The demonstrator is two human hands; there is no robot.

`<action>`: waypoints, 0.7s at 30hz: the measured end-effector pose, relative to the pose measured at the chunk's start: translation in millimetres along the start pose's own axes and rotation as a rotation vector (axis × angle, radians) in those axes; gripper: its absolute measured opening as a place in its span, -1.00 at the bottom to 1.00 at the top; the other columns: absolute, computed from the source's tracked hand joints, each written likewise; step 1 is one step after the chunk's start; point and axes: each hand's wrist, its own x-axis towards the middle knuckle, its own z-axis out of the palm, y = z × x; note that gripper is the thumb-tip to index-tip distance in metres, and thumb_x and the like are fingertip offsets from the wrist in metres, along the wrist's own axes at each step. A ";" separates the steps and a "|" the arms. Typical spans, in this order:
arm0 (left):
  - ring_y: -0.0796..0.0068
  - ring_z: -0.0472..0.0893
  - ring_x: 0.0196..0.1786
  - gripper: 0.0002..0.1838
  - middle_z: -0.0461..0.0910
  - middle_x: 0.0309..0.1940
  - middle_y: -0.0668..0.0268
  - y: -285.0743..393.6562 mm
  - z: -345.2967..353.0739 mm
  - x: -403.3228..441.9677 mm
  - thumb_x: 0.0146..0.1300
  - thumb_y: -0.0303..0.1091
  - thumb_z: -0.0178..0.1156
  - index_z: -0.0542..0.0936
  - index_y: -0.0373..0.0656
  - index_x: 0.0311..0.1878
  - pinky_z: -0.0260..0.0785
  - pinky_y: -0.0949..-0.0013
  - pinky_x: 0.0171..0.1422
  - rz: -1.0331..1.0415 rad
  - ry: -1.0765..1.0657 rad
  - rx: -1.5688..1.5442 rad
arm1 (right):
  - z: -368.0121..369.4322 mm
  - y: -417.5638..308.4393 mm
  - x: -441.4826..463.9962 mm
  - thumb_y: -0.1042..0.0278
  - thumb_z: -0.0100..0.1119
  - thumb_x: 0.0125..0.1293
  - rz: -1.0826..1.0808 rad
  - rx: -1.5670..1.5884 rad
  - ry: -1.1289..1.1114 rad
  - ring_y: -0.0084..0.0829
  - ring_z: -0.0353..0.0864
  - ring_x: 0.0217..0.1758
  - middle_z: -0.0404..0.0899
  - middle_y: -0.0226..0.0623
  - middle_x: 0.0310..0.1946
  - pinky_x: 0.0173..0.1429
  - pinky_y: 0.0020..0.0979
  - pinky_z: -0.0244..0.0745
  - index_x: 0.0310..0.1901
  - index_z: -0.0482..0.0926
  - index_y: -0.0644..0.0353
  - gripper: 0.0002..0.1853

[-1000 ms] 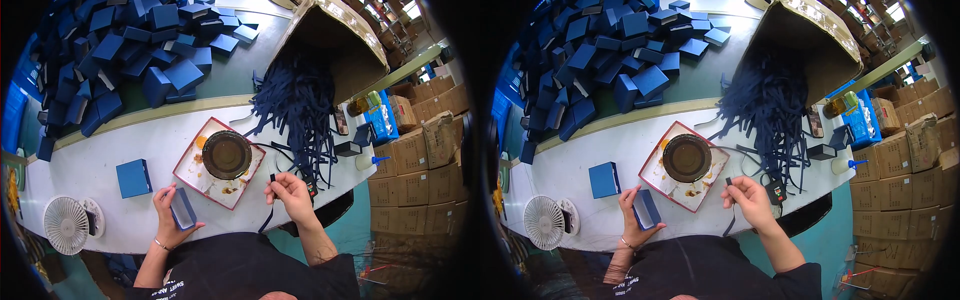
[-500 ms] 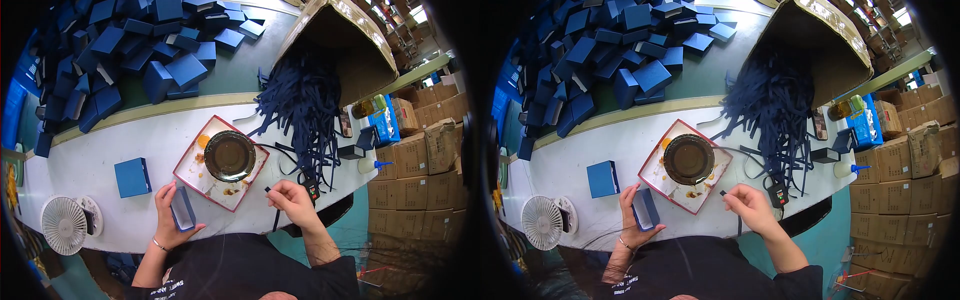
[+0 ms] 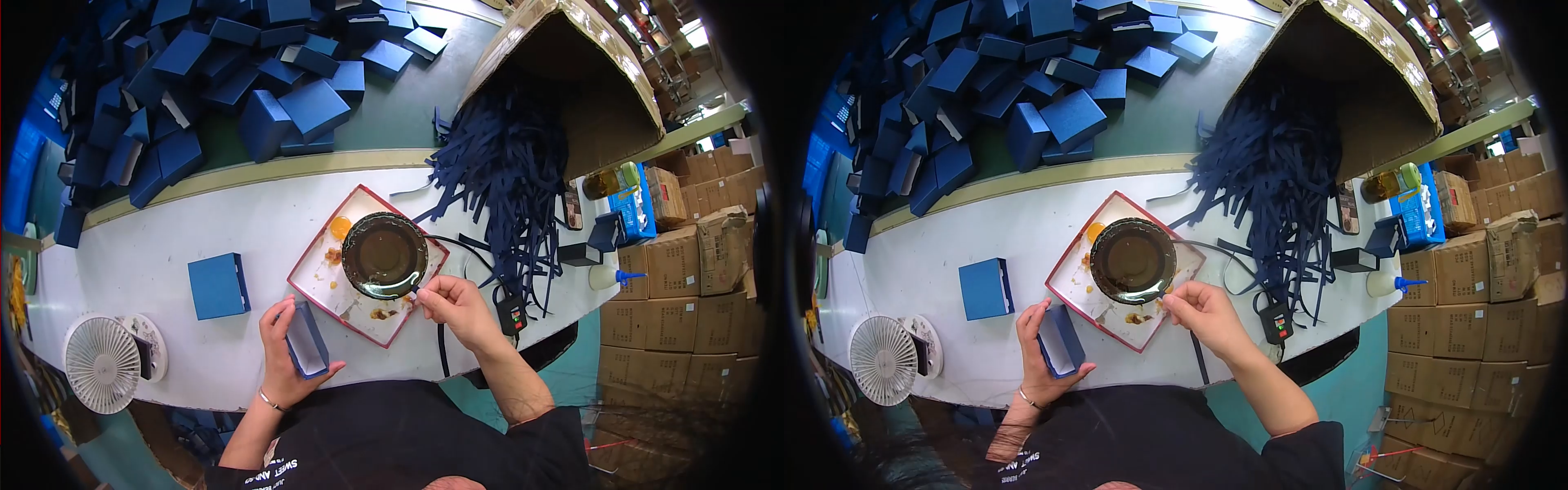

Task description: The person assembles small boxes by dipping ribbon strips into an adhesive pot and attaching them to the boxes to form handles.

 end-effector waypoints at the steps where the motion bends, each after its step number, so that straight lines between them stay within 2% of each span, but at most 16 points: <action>1: 0.01 0.30 0.46 0.31 0.27 0.42 -0.01 -0.4 0.1 0.3 -0.15 -0.02 0.73 0.10 -0.21 0.58 0.21 0.02 0.57 0.002 -0.002 0.000 | 1.1 0.4 0.1 0.23 0.29 0.51 -0.001 -0.004 0.002 -0.76 0.37 -0.46 0.58 -0.55 -0.48 -0.35 -0.64 0.21 -0.25 0.65 0.15 -0.80; 11: -0.07 0.34 0.45 0.25 0.23 0.40 0.00 1.9 -2.8 4.8 -0.14 -0.08 0.73 0.15 -0.14 0.56 0.30 0.01 0.52 0.011 -0.007 -0.013 | 4.9 7.2 7.0 0.26 0.29 0.50 0.034 0.030 0.014 -0.75 0.35 -0.48 0.55 -0.54 -0.51 -0.38 -0.62 0.17 -0.28 0.63 0.14 -0.81; 17: -0.01 0.36 0.46 0.31 0.27 0.42 -0.01 2.0 -1.5 4.9 -0.16 -0.03 0.75 0.11 -0.21 0.57 0.29 0.05 0.53 -0.006 0.019 -0.053 | 3.5 7.2 4.7 0.30 0.29 0.50 0.060 0.094 0.001 -0.76 0.38 -0.47 0.57 -0.54 -0.49 -0.36 -0.62 0.19 -0.28 0.62 0.15 -0.82; 21: 0.05 0.39 0.46 0.39 0.26 0.47 -0.01 -0.9 5.6 -5.0 -0.22 -0.01 0.78 0.07 -0.27 0.58 0.28 0.07 0.55 -0.078 0.101 -0.240 | 7.6 14.2 4.4 0.30 0.28 0.50 0.036 0.103 0.038 -0.76 0.35 -0.51 0.57 -0.52 -0.52 -0.39 -0.63 0.17 -0.28 0.62 0.17 -0.81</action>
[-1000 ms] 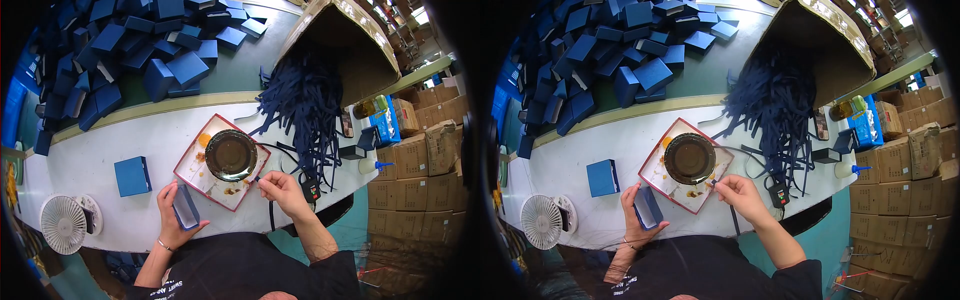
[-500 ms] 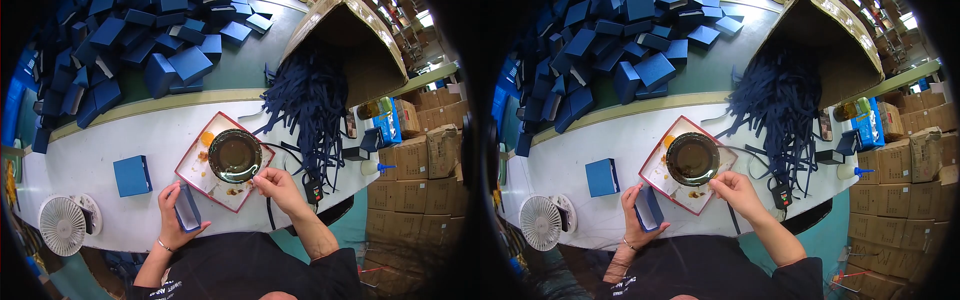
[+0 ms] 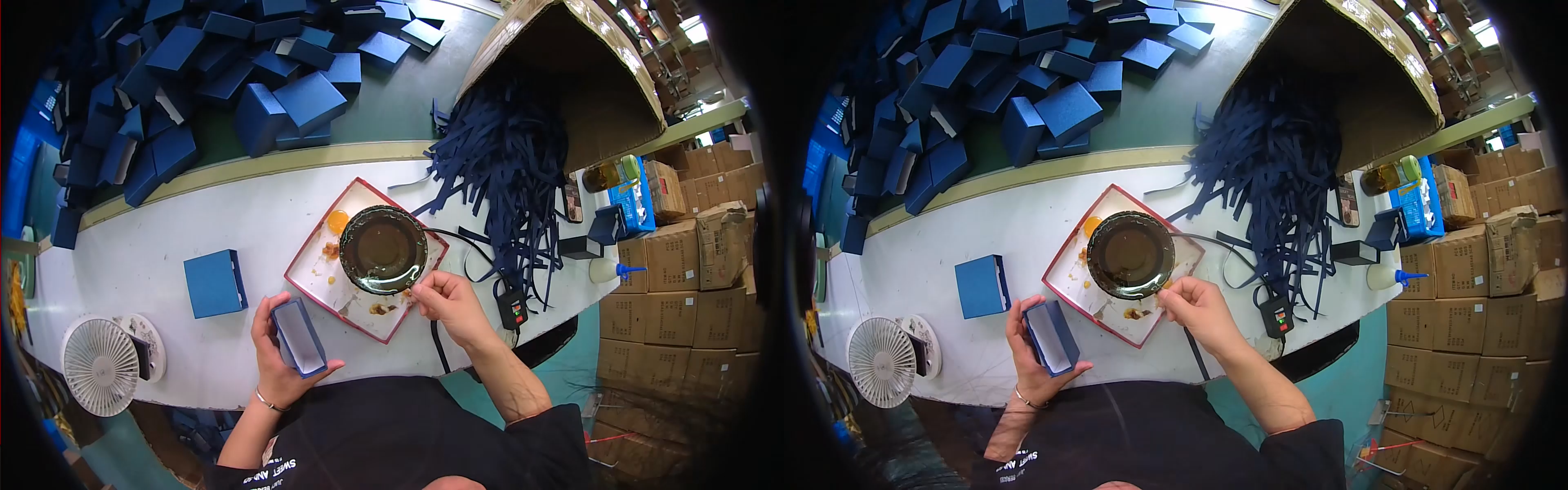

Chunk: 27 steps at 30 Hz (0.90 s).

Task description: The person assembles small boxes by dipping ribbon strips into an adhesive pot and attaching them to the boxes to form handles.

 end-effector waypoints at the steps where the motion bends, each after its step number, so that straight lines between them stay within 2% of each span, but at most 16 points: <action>1: 0.06 0.39 0.46 0.41 0.25 0.48 -0.01 4.2 -1.1 1.8 -0.23 -0.01 0.79 0.06 -0.28 0.58 0.27 0.07 0.55 0.000 0.007 0.013 | 0.9 1.2 -0.4 0.30 0.28 0.50 -0.016 0.000 0.009 -0.76 0.33 -0.53 0.57 -0.51 -0.53 -0.41 -0.63 0.16 -0.27 0.62 0.18 -0.81; 5: 0.06 0.39 0.47 0.42 0.29 0.47 0.01 25.3 -3.7 16.5 -0.26 0.07 0.78 0.09 -0.31 0.57 0.23 0.08 0.59 0.009 -0.017 0.050 | -0.1 3.6 -9.9 0.33 0.28 0.50 -0.041 -0.013 0.040 -0.77 0.35 -0.52 0.60 -0.48 -0.51 -0.42 -0.63 0.19 -0.27 0.64 0.22 -0.82; 6: 0.02 0.40 0.47 0.36 0.35 0.42 0.02 32.1 -6.3 20.6 -0.25 0.09 0.76 0.16 -0.29 0.55 0.13 -0.03 0.64 0.015 -0.034 0.119 | 2.9 -0.1 -17.0 0.33 0.29 0.50 -0.057 -0.042 0.052 -0.77 0.37 -0.51 0.61 -0.47 -0.50 -0.41 -0.63 0.21 -0.27 0.64 0.23 -0.82; 9: -0.01 0.40 0.45 0.30 0.40 0.38 0.02 43.7 -3.7 35.1 -0.25 0.08 0.76 0.23 -0.22 0.53 0.01 -0.18 0.67 0.204 -0.032 0.253 | 20.7 -15.0 -43.5 0.43 0.33 0.46 -0.125 -0.153 0.048 -0.74 0.51 -0.43 0.66 -0.43 -0.45 -0.36 -0.63 0.33 -0.24 0.66 0.28 -0.88; 10: 0.03 0.42 0.43 0.32 0.39 0.39 0.07 42.8 -0.6 36.2 -0.28 0.11 0.76 0.23 -0.21 0.53 -0.03 -0.30 0.66 0.239 -0.036 0.276 | 29.5 -24.1 -54.7 0.45 0.34 0.44 -0.141 -0.189 0.033 -0.73 0.54 -0.41 0.66 -0.43 -0.44 -0.34 -0.63 0.36 -0.23 0.67 0.29 -0.90; 12: -0.02 0.41 0.42 0.20 0.40 0.37 0.11 54.1 2.2 44.1 -0.21 0.00 0.75 0.29 -0.11 0.51 -0.02 -0.33 0.65 0.271 -0.052 0.321 | 40.3 -23.3 -65.8 0.53 0.40 0.37 -0.235 -0.277 0.003 -0.72 0.58 -0.38 0.67 -0.43 -0.43 -0.33 -0.61 0.42 -0.23 0.69 0.33 -0.93; 15: 0.00 0.42 0.42 0.01 0.43 0.35 0.18 62.7 8.6 47.8 -0.15 -0.17 0.69 0.41 -0.02 0.43 -0.08 -0.36 0.66 0.326 -0.026 0.320 | 57.0 -40.2 -80.4 0.48 0.40 0.38 -0.338 -0.494 -0.055 -0.63 0.65 -0.35 0.68 -0.34 -0.35 -0.29 -0.53 0.57 -0.24 0.69 0.37 -0.87; 16: 0.02 0.42 0.41 -0.06 0.44 0.34 0.21 64.4 10.3 48.1 -0.13 -0.23 0.66 0.47 0.01 0.41 -0.12 -0.36 0.66 0.344 -0.013 0.310 | 59.9 -41.4 -80.2 0.49 0.40 0.36 -0.370 -0.542 -0.079 -0.58 0.66 -0.36 0.67 -0.26 -0.34 -0.30 -0.51 0.60 -0.25 0.66 0.39 -0.87; 19: 0.04 0.42 0.41 -0.11 0.46 0.32 0.24 67.9 12.2 47.0 -0.12 -0.31 0.63 0.49 0.05 0.38 -0.08 -0.39 0.66 0.396 -0.017 0.302 | 64.9 -38.2 -76.0 0.51 0.40 0.35 -0.412 -0.586 -0.102 -0.52 0.69 -0.37 0.66 -0.24 -0.37 -0.29 -0.48 0.63 -0.29 0.63 0.38 -0.86; 22: 0.08 0.42 0.41 -0.22 0.47 0.32 0.28 71.8 10.6 41.9 -0.04 -0.40 0.54 0.55 0.10 0.35 -0.06 -0.44 0.65 0.408 -0.026 0.353 | 68.2 -30.9 -72.2 0.51 0.46 0.28 -0.482 -0.579 -0.073 -0.65 0.56 -0.49 0.64 -0.32 -0.46 -0.44 -0.57 0.43 -0.36 0.63 0.32 -0.85; 25: 0.13 0.42 0.40 -0.31 0.48 0.30 0.32 74.2 10.2 37.4 0.04 -0.46 0.46 0.58 0.15 0.31 -0.06 -0.46 0.65 0.419 -0.020 0.379 | 68.4 -29.1 -71.3 0.52 0.44 0.27 -0.480 -0.592 -0.081 -0.63 0.60 -0.46 0.65 -0.31 -0.45 -0.42 -0.55 0.51 -0.35 0.63 0.32 -0.86; 27: 0.14 0.43 0.39 -0.34 0.49 0.29 0.33 75.0 10.6 35.7 0.05 -0.46 0.45 0.59 0.17 0.29 -0.05 -0.45 0.65 0.442 -0.005 0.392 | 68.8 -32.7 -72.7 0.52 0.41 0.29 -0.434 -0.607 -0.093 -0.46 0.69 -0.40 0.65 -0.22 -0.42 -0.33 -0.45 0.63 -0.33 0.60 0.35 -0.85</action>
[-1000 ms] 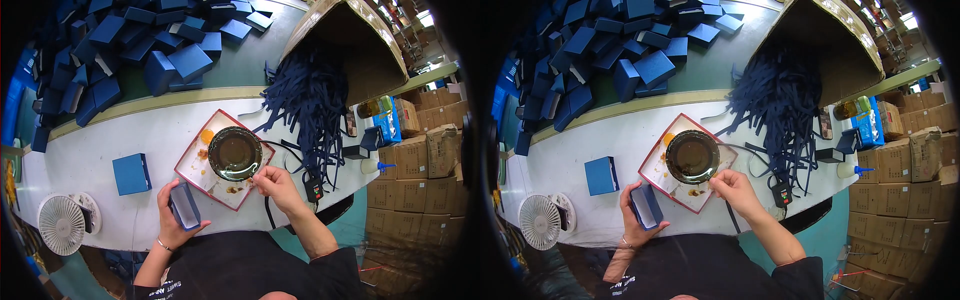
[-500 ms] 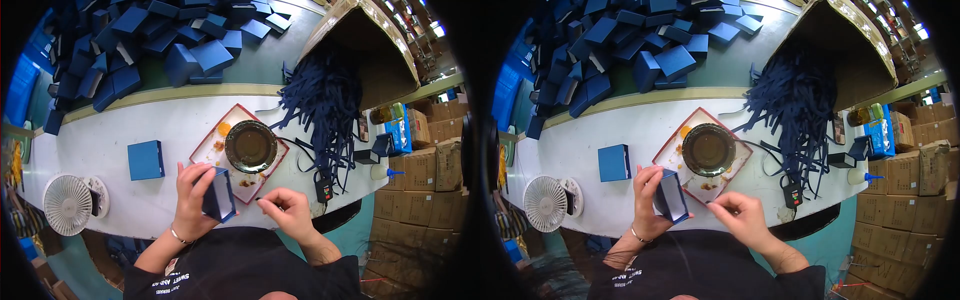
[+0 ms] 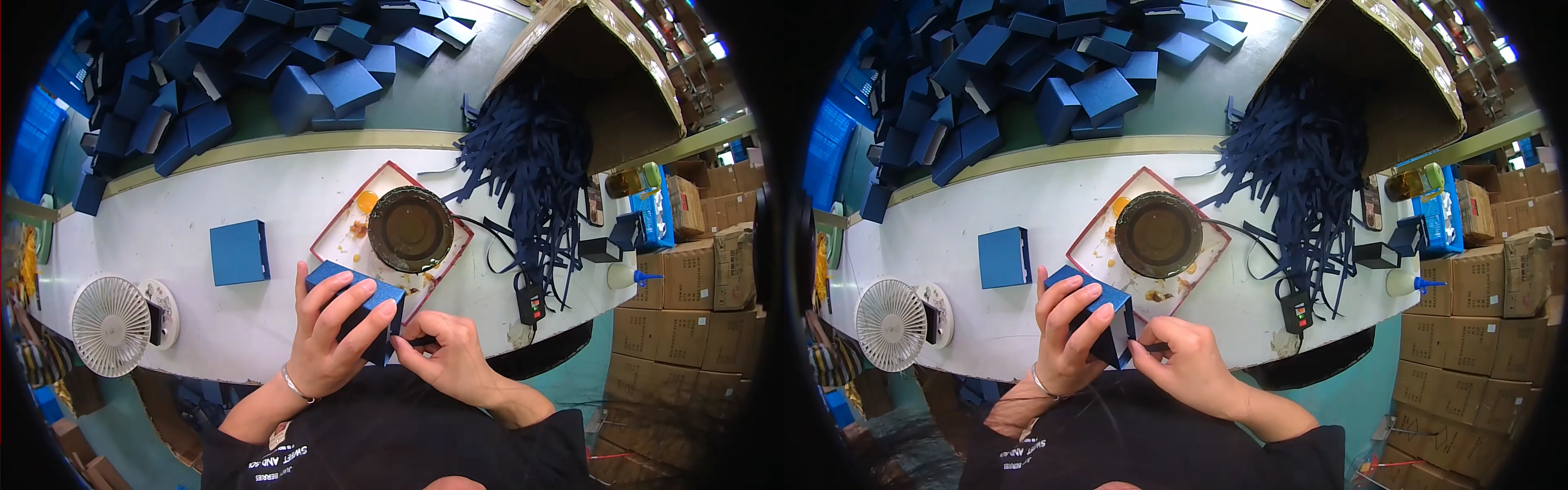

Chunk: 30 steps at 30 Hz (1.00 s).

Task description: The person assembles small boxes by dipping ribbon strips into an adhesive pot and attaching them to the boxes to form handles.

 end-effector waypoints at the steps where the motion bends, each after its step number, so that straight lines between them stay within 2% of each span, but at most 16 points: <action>1: 0.16 0.43 0.38 -0.35 0.50 0.29 0.34 0.4 0.2 -1.0 0.06 -0.46 0.44 0.60 0.18 0.29 -0.04 -0.43 0.65 0.020 0.002 0.016 | -0.5 -1.1 -0.5 0.52 0.39 0.30 0.021 -0.004 -0.013 -0.38 0.73 -0.37 0.65 -0.18 -0.40 -0.29 -0.40 0.70 -0.33 0.58 0.36 -0.85; 7: 0.20 0.45 0.35 -0.38 0.52 0.26 0.38 -0.2 1.3 -3.0 0.09 -0.46 0.44 0.61 0.22 0.26 0.01 -0.36 0.66 0.063 0.032 0.025 | 4.0 5.7 -5.2 0.49 0.40 0.29 0.013 0.050 0.026 -0.40 0.71 -0.39 0.64 -0.19 -0.40 -0.33 -0.37 0.65 -0.31 0.58 0.33 -0.84; 9: 0.21 0.45 0.34 -0.39 0.53 0.25 0.39 2.4 0.1 0.3 0.09 -0.47 0.44 0.62 0.22 0.25 0.02 -0.34 0.66 0.005 0.031 -0.026 | 3.0 0.4 -2.1 0.48 0.39 0.30 -0.027 -0.008 0.018 -0.37 0.66 -0.45 0.61 -0.18 -0.42 -0.38 -0.35 0.57 -0.32 0.56 0.32 -0.84; 12: 0.21 0.45 0.34 -0.37 0.53 0.25 0.38 4.7 0.2 -0.3 0.07 -0.49 0.44 0.62 0.22 0.25 0.03 -0.33 0.66 0.023 0.000 -0.027 | 8.0 11.2 -1.7 0.49 0.38 0.31 -0.151 -0.061 0.026 -0.30 0.58 -0.52 0.57 -0.17 -0.46 -0.44 -0.30 0.44 -0.35 0.54 0.30 -0.83; 13: 0.18 0.45 0.36 -0.31 0.52 0.26 0.36 3.7 0.0 -0.6 -0.02 -0.46 0.49 0.58 0.20 0.25 0.04 -0.35 0.64 0.037 -0.014 -0.020 | 9.8 16.3 -1.9 0.49 0.38 0.31 -0.203 -0.073 0.029 -0.28 0.55 -0.55 0.55 -0.17 -0.48 -0.45 -0.28 0.40 -0.36 0.54 0.29 -0.82; 15: 0.11 0.44 0.39 -0.19 0.49 0.27 0.30 0.6 -1.8 -2.4 -0.18 -0.42 0.59 0.52 0.15 0.26 0.07 -0.40 0.62 0.062 -0.044 -0.001 | 10.2 17.5 -2.2 0.51 0.37 0.31 -0.197 -0.036 0.025 -0.23 0.53 -0.55 0.52 -0.16 -0.51 -0.45 -0.26 0.39 -0.37 0.51 0.29 -0.81; 18: 0.12 0.44 0.38 -0.20 0.49 0.26 0.30 -0.1 -1.7 -3.1 -0.17 -0.39 0.60 0.52 0.16 0.25 0.08 -0.40 0.61 0.062 -0.052 -0.014 | 10.4 20.3 -4.0 0.49 0.39 0.30 -0.169 -0.036 0.011 -0.24 0.57 -0.54 0.53 -0.17 -0.53 -0.44 -0.26 0.42 -0.36 0.53 0.29 -0.81; 19: 0.13 0.45 0.37 -0.24 0.50 0.26 0.31 0.1 -1.2 -2.4 -0.10 -0.41 0.56 0.55 0.16 0.26 0.09 -0.37 0.61 0.056 -0.034 -0.017 | 9.8 21.4 -4.5 0.48 0.41 0.30 -0.157 -0.046 0.005 -0.25 0.59 -0.52 0.55 -0.17 -0.54 -0.43 -0.27 0.44 -0.34 0.55 0.29 -0.81; 21: 0.17 0.47 0.33 -0.33 0.52 0.27 0.34 1.0 0.1 0.2 0.03 -0.46 0.47 0.60 0.17 0.28 0.10 -0.30 0.61 0.043 0.002 -0.025 | 7.7 23.6 -5.3 0.42 0.46 0.29 -0.104 -0.002 -0.025 -0.33 0.63 -0.47 0.62 -0.19 -0.47 -0.38 -0.32 0.51 -0.26 0.62 0.30 -0.81; 25: 0.07 0.46 0.36 -0.19 0.51 0.27 0.22 -4.3 -0.9 5.4 -0.11 -0.37 0.58 0.55 -0.02 0.32 0.08 -0.31 0.62 -0.051 -0.033 -0.097 | -1.7 16.6 -5.0 0.32 0.54 0.25 -0.001 0.137 0.000 -0.48 0.69 -0.31 0.74 -0.22 -0.30 -0.19 -0.39 0.61 -0.05 0.71 0.31 -0.68; 28: 0.05 0.45 0.36 -0.17 0.50 0.28 0.22 -5.2 -2.7 5.7 -0.12 -0.38 0.59 0.54 -0.01 0.34 0.05 -0.29 0.64 -0.097 -0.030 -0.130 | -32.0 22.4 -11.5 0.33 0.55 0.24 0.055 0.080 -0.135 -0.50 0.68 -0.24 0.76 -0.22 -0.22 -0.10 -0.40 0.60 0.01 0.71 0.32 -0.63; 29: 0.04 0.45 0.36 -0.16 0.50 0.28 0.22 -6.6 -2.9 5.0 -0.13 -0.39 0.59 0.53 -0.02 0.34 0.05 -0.29 0.64 -0.107 -0.039 -0.120 | -41.0 18.2 -15.1 0.51 0.51 0.17 0.170 0.056 -0.110 -0.48 0.68 -0.21 0.73 -0.28 -0.29 -0.03 -0.43 0.52 -0.13 0.75 0.31 -0.77; 30: 0.04 0.45 0.37 -0.15 0.50 0.29 0.21 -9.0 -3.4 3.9 -0.13 -0.39 0.59 0.52 -0.02 0.35 0.04 -0.28 0.64 -0.116 -0.048 -0.110 | -50.0 25.7 -20.6 0.52 0.49 0.18 0.164 0.056 -0.079 -0.48 0.67 -0.20 0.71 -0.28 -0.29 -0.02 -0.43 0.51 -0.14 0.75 0.32 -0.79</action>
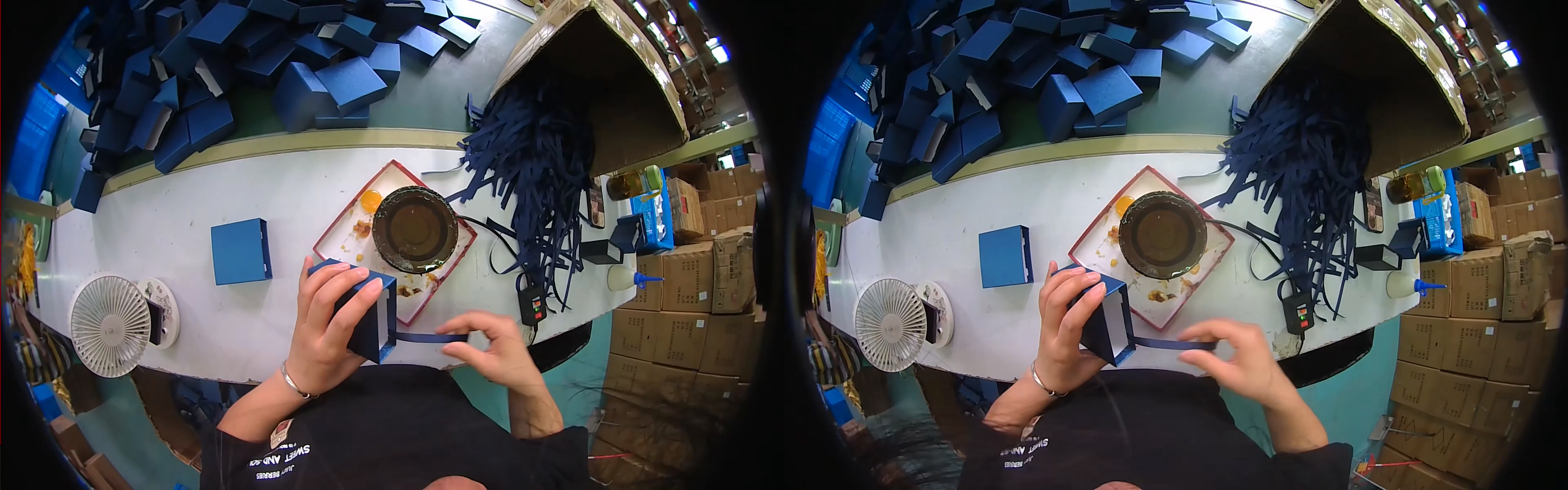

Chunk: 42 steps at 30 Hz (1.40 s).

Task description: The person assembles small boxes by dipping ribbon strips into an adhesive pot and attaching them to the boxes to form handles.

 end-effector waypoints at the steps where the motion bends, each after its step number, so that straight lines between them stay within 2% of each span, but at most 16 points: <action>1: 0.03 0.45 0.37 -0.14 0.50 0.29 0.21 -2.6 -0.8 -0.5 -0.14 -0.39 0.59 0.52 -0.03 0.36 0.03 -0.27 0.65 -0.009 -0.008 0.009 | -9.9 12.9 -6.2 0.53 0.48 0.19 -0.008 0.002 0.032 -0.48 0.65 -0.20 0.70 -0.28 -0.29 -0.02 -0.44 0.50 -0.15 0.75 0.33 -0.81; 5: 0.02 0.44 0.39 -0.11 0.48 0.30 0.20 -12.9 -3.1 -7.0 -0.13 -0.39 0.59 0.50 -0.05 0.39 0.01 -0.27 0.65 -0.023 -0.005 0.045 | -44.3 31.9 -25.0 0.63 0.41 0.18 0.074 0.034 0.179 -0.49 0.59 -0.17 0.64 -0.32 -0.30 0.00 -0.46 0.44 -0.23 0.73 0.35 -0.88; 8: 0.02 0.44 0.39 -0.10 0.48 0.31 0.19 -15.5 -2.4 -12.0 -0.15 -0.38 0.59 0.49 -0.06 0.39 0.01 -0.27 0.65 -0.042 -0.021 0.071 | -52.8 48.8 -32.9 0.61 0.46 0.17 0.042 0.165 0.268 -0.48 0.57 -0.21 0.63 -0.33 -0.32 -0.03 -0.45 0.43 -0.25 0.75 0.34 -0.88; 9: 0.00 0.44 0.39 -0.08 0.46 0.32 0.17 -16.6 -2.1 -14.8 -0.16 -0.37 0.59 0.48 -0.06 0.40 0.00 -0.28 0.64 -0.043 -0.035 0.072 | -52.5 52.8 -34.1 0.64 0.45 0.17 0.085 0.285 0.297 -0.48 0.56 -0.19 0.63 -0.33 -0.28 0.01 -0.43 0.44 -0.26 0.73 0.31 -0.88; 12: -0.02 0.44 0.38 -0.07 0.46 0.32 0.16 -15.9 1.7 -22.9 -0.18 -0.38 0.59 0.48 -0.07 0.40 0.00 -0.29 0.64 -0.060 -0.046 0.039 | -39.0 70.5 -24.8 0.64 0.44 0.20 -0.014 0.793 0.410 -0.45 0.56 -0.20 0.62 -0.32 -0.28 0.04 -0.35 0.48 -0.24 0.70 0.26 -0.87; 13: -0.04 0.44 0.39 -0.07 0.45 0.32 0.15 -15.2 2.7 -26.1 -0.19 -0.38 0.60 0.48 -0.08 0.40 0.00 -0.33 0.63 -0.059 -0.051 0.027 | -32.7 72.9 -18.8 0.53 0.41 0.33 -0.104 0.991 0.343 -0.40 0.57 -0.12 0.60 -0.33 -0.25 0.10 -0.28 0.50 -0.18 0.67 0.23 -0.90; 16: -0.05 0.43 0.39 -0.06 0.45 0.32 0.14 -14.6 7.4 -36.5 -0.20 -0.37 0.60 0.48 -0.07 0.39 -0.01 -0.36 0.63 -0.033 -0.056 -0.016 | -16.0 62.8 -0.1 0.34 0.34 0.45 -0.108 1.290 0.334 -0.42 0.46 -0.08 0.46 -0.42 -0.21 0.19 -0.26 0.44 -0.11 0.60 0.14 -0.88; 17: -0.05 0.42 0.40 -0.05 0.45 0.33 0.14 -14.1 8.3 -39.1 -0.21 -0.36 0.60 0.47 -0.06 0.40 -0.02 -0.38 0.62 -0.034 -0.065 -0.014 | -12.5 64.8 6.4 0.21 0.18 0.58 -0.166 1.284 0.285 -0.41 0.45 0.01 0.47 -0.41 -0.13 0.27 -0.25 0.45 -0.06 0.57 0.13 -0.83; 20: -0.05 0.42 0.40 -0.04 0.45 0.33 0.14 -12.1 9.1 -43.1 -0.22 -0.37 0.60 0.46 -0.04 0.40 -0.02 -0.37 0.63 -0.044 -0.068 -0.006 | -7.4 47.8 18.7 0.19 0.07 0.64 -0.102 1.360 0.289 -0.38 0.48 0.03 0.50 -0.37 -0.08 0.32 -0.21 0.46 -0.04 0.56 0.13 -0.80; 21: -0.06 0.42 0.39 -0.05 0.44 0.33 0.15 -13.1 9.2 -44.7 -0.21 -0.38 0.59 0.47 -0.04 0.40 -0.03 -0.37 0.63 -0.049 -0.071 0.003 | -8.2 50.0 19.7 0.21 -0.04 0.68 -0.098 1.403 0.233 -0.41 0.51 0.01 0.52 -0.31 0.01 0.31 -0.24 0.54 -0.03 0.55 0.13 -0.78; 24: -0.06 0.43 0.39 -0.05 0.44 0.33 0.15 -14.9 7.7 -44.1 -0.20 -0.38 0.59 0.46 -0.04 0.40 -0.03 -0.38 0.63 -0.052 -0.068 0.018 | -12.2 47.4 22.7 0.26 -0.06 0.68 0.050 1.543 0.183 -0.51 0.53 -0.23 0.58 -0.28 -0.08 -0.04 -0.42 0.58 -0.01 0.54 0.17 -0.79; 27: -0.06 0.43 0.39 -0.04 0.44 0.33 0.16 -17.3 5.2 -43.9 -0.21 -0.39 0.59 0.45 -0.04 0.41 -0.03 -0.38 0.64 -0.076 -0.090 0.018 | -15.2 48.5 25.2 0.32 0.00 0.66 0.124 1.267 0.086 -0.64 0.41 -0.50 0.63 -0.32 -0.30 -0.36 -0.56 0.36 -0.03 0.56 0.25 -0.81; 30: -0.06 0.42 0.40 -0.03 0.44 0.33 0.15 -19.1 7.7 -42.5 -0.22 -0.39 0.59 0.45 -0.04 0.42 -0.03 -0.37 0.63 -0.079 -0.080 0.023 | -5.3 46.7 31.7 0.38 0.09 0.62 0.191 0.886 0.199 -0.70 0.29 -0.61 0.61 -0.37 -0.48 -0.45 -0.59 0.14 -0.08 0.59 0.32 -0.83; 35: -0.06 0.42 0.40 -0.04 0.43 0.34 0.15 -18.8 11.3 -37.3 -0.19 -0.36 0.60 0.45 -0.04 0.42 -0.02 -0.38 0.63 -0.049 -0.077 -0.001 | -0.5 50.0 50.3 0.42 0.22 0.54 0.197 0.706 0.220 -0.75 0.28 -0.58 0.62 -0.36 -0.48 -0.48 -0.64 0.09 -0.17 0.62 0.31 -0.87; 38: -0.05 0.42 0.40 -0.03 0.43 0.34 0.15 -17.7 11.7 -36.0 -0.19 -0.36 0.61 0.45 -0.03 0.42 -0.02 -0.39 0.63 -0.049 -0.078 0.001 | -1.8 53.8 59.2 0.38 0.29 0.49 0.215 0.690 0.187 -0.77 0.35 -0.53 0.64 -0.43 -0.46 -0.44 -0.66 0.12 -0.21 0.65 0.25 -0.87; 42: -0.05 0.42 0.40 -0.01 0.44 0.34 0.15 -19.1 12.0 -36.9 -0.21 -0.36 0.62 0.44 -0.02 0.43 -0.02 -0.39 0.63 -0.056 -0.082 -0.008 | -0.5 53.9 67.3 0.37 0.31 0.48 0.214 0.696 0.171 -0.78 0.30 -0.54 0.59 -0.50 -0.49 -0.45 -0.65 0.09 -0.25 0.63 0.21 -0.86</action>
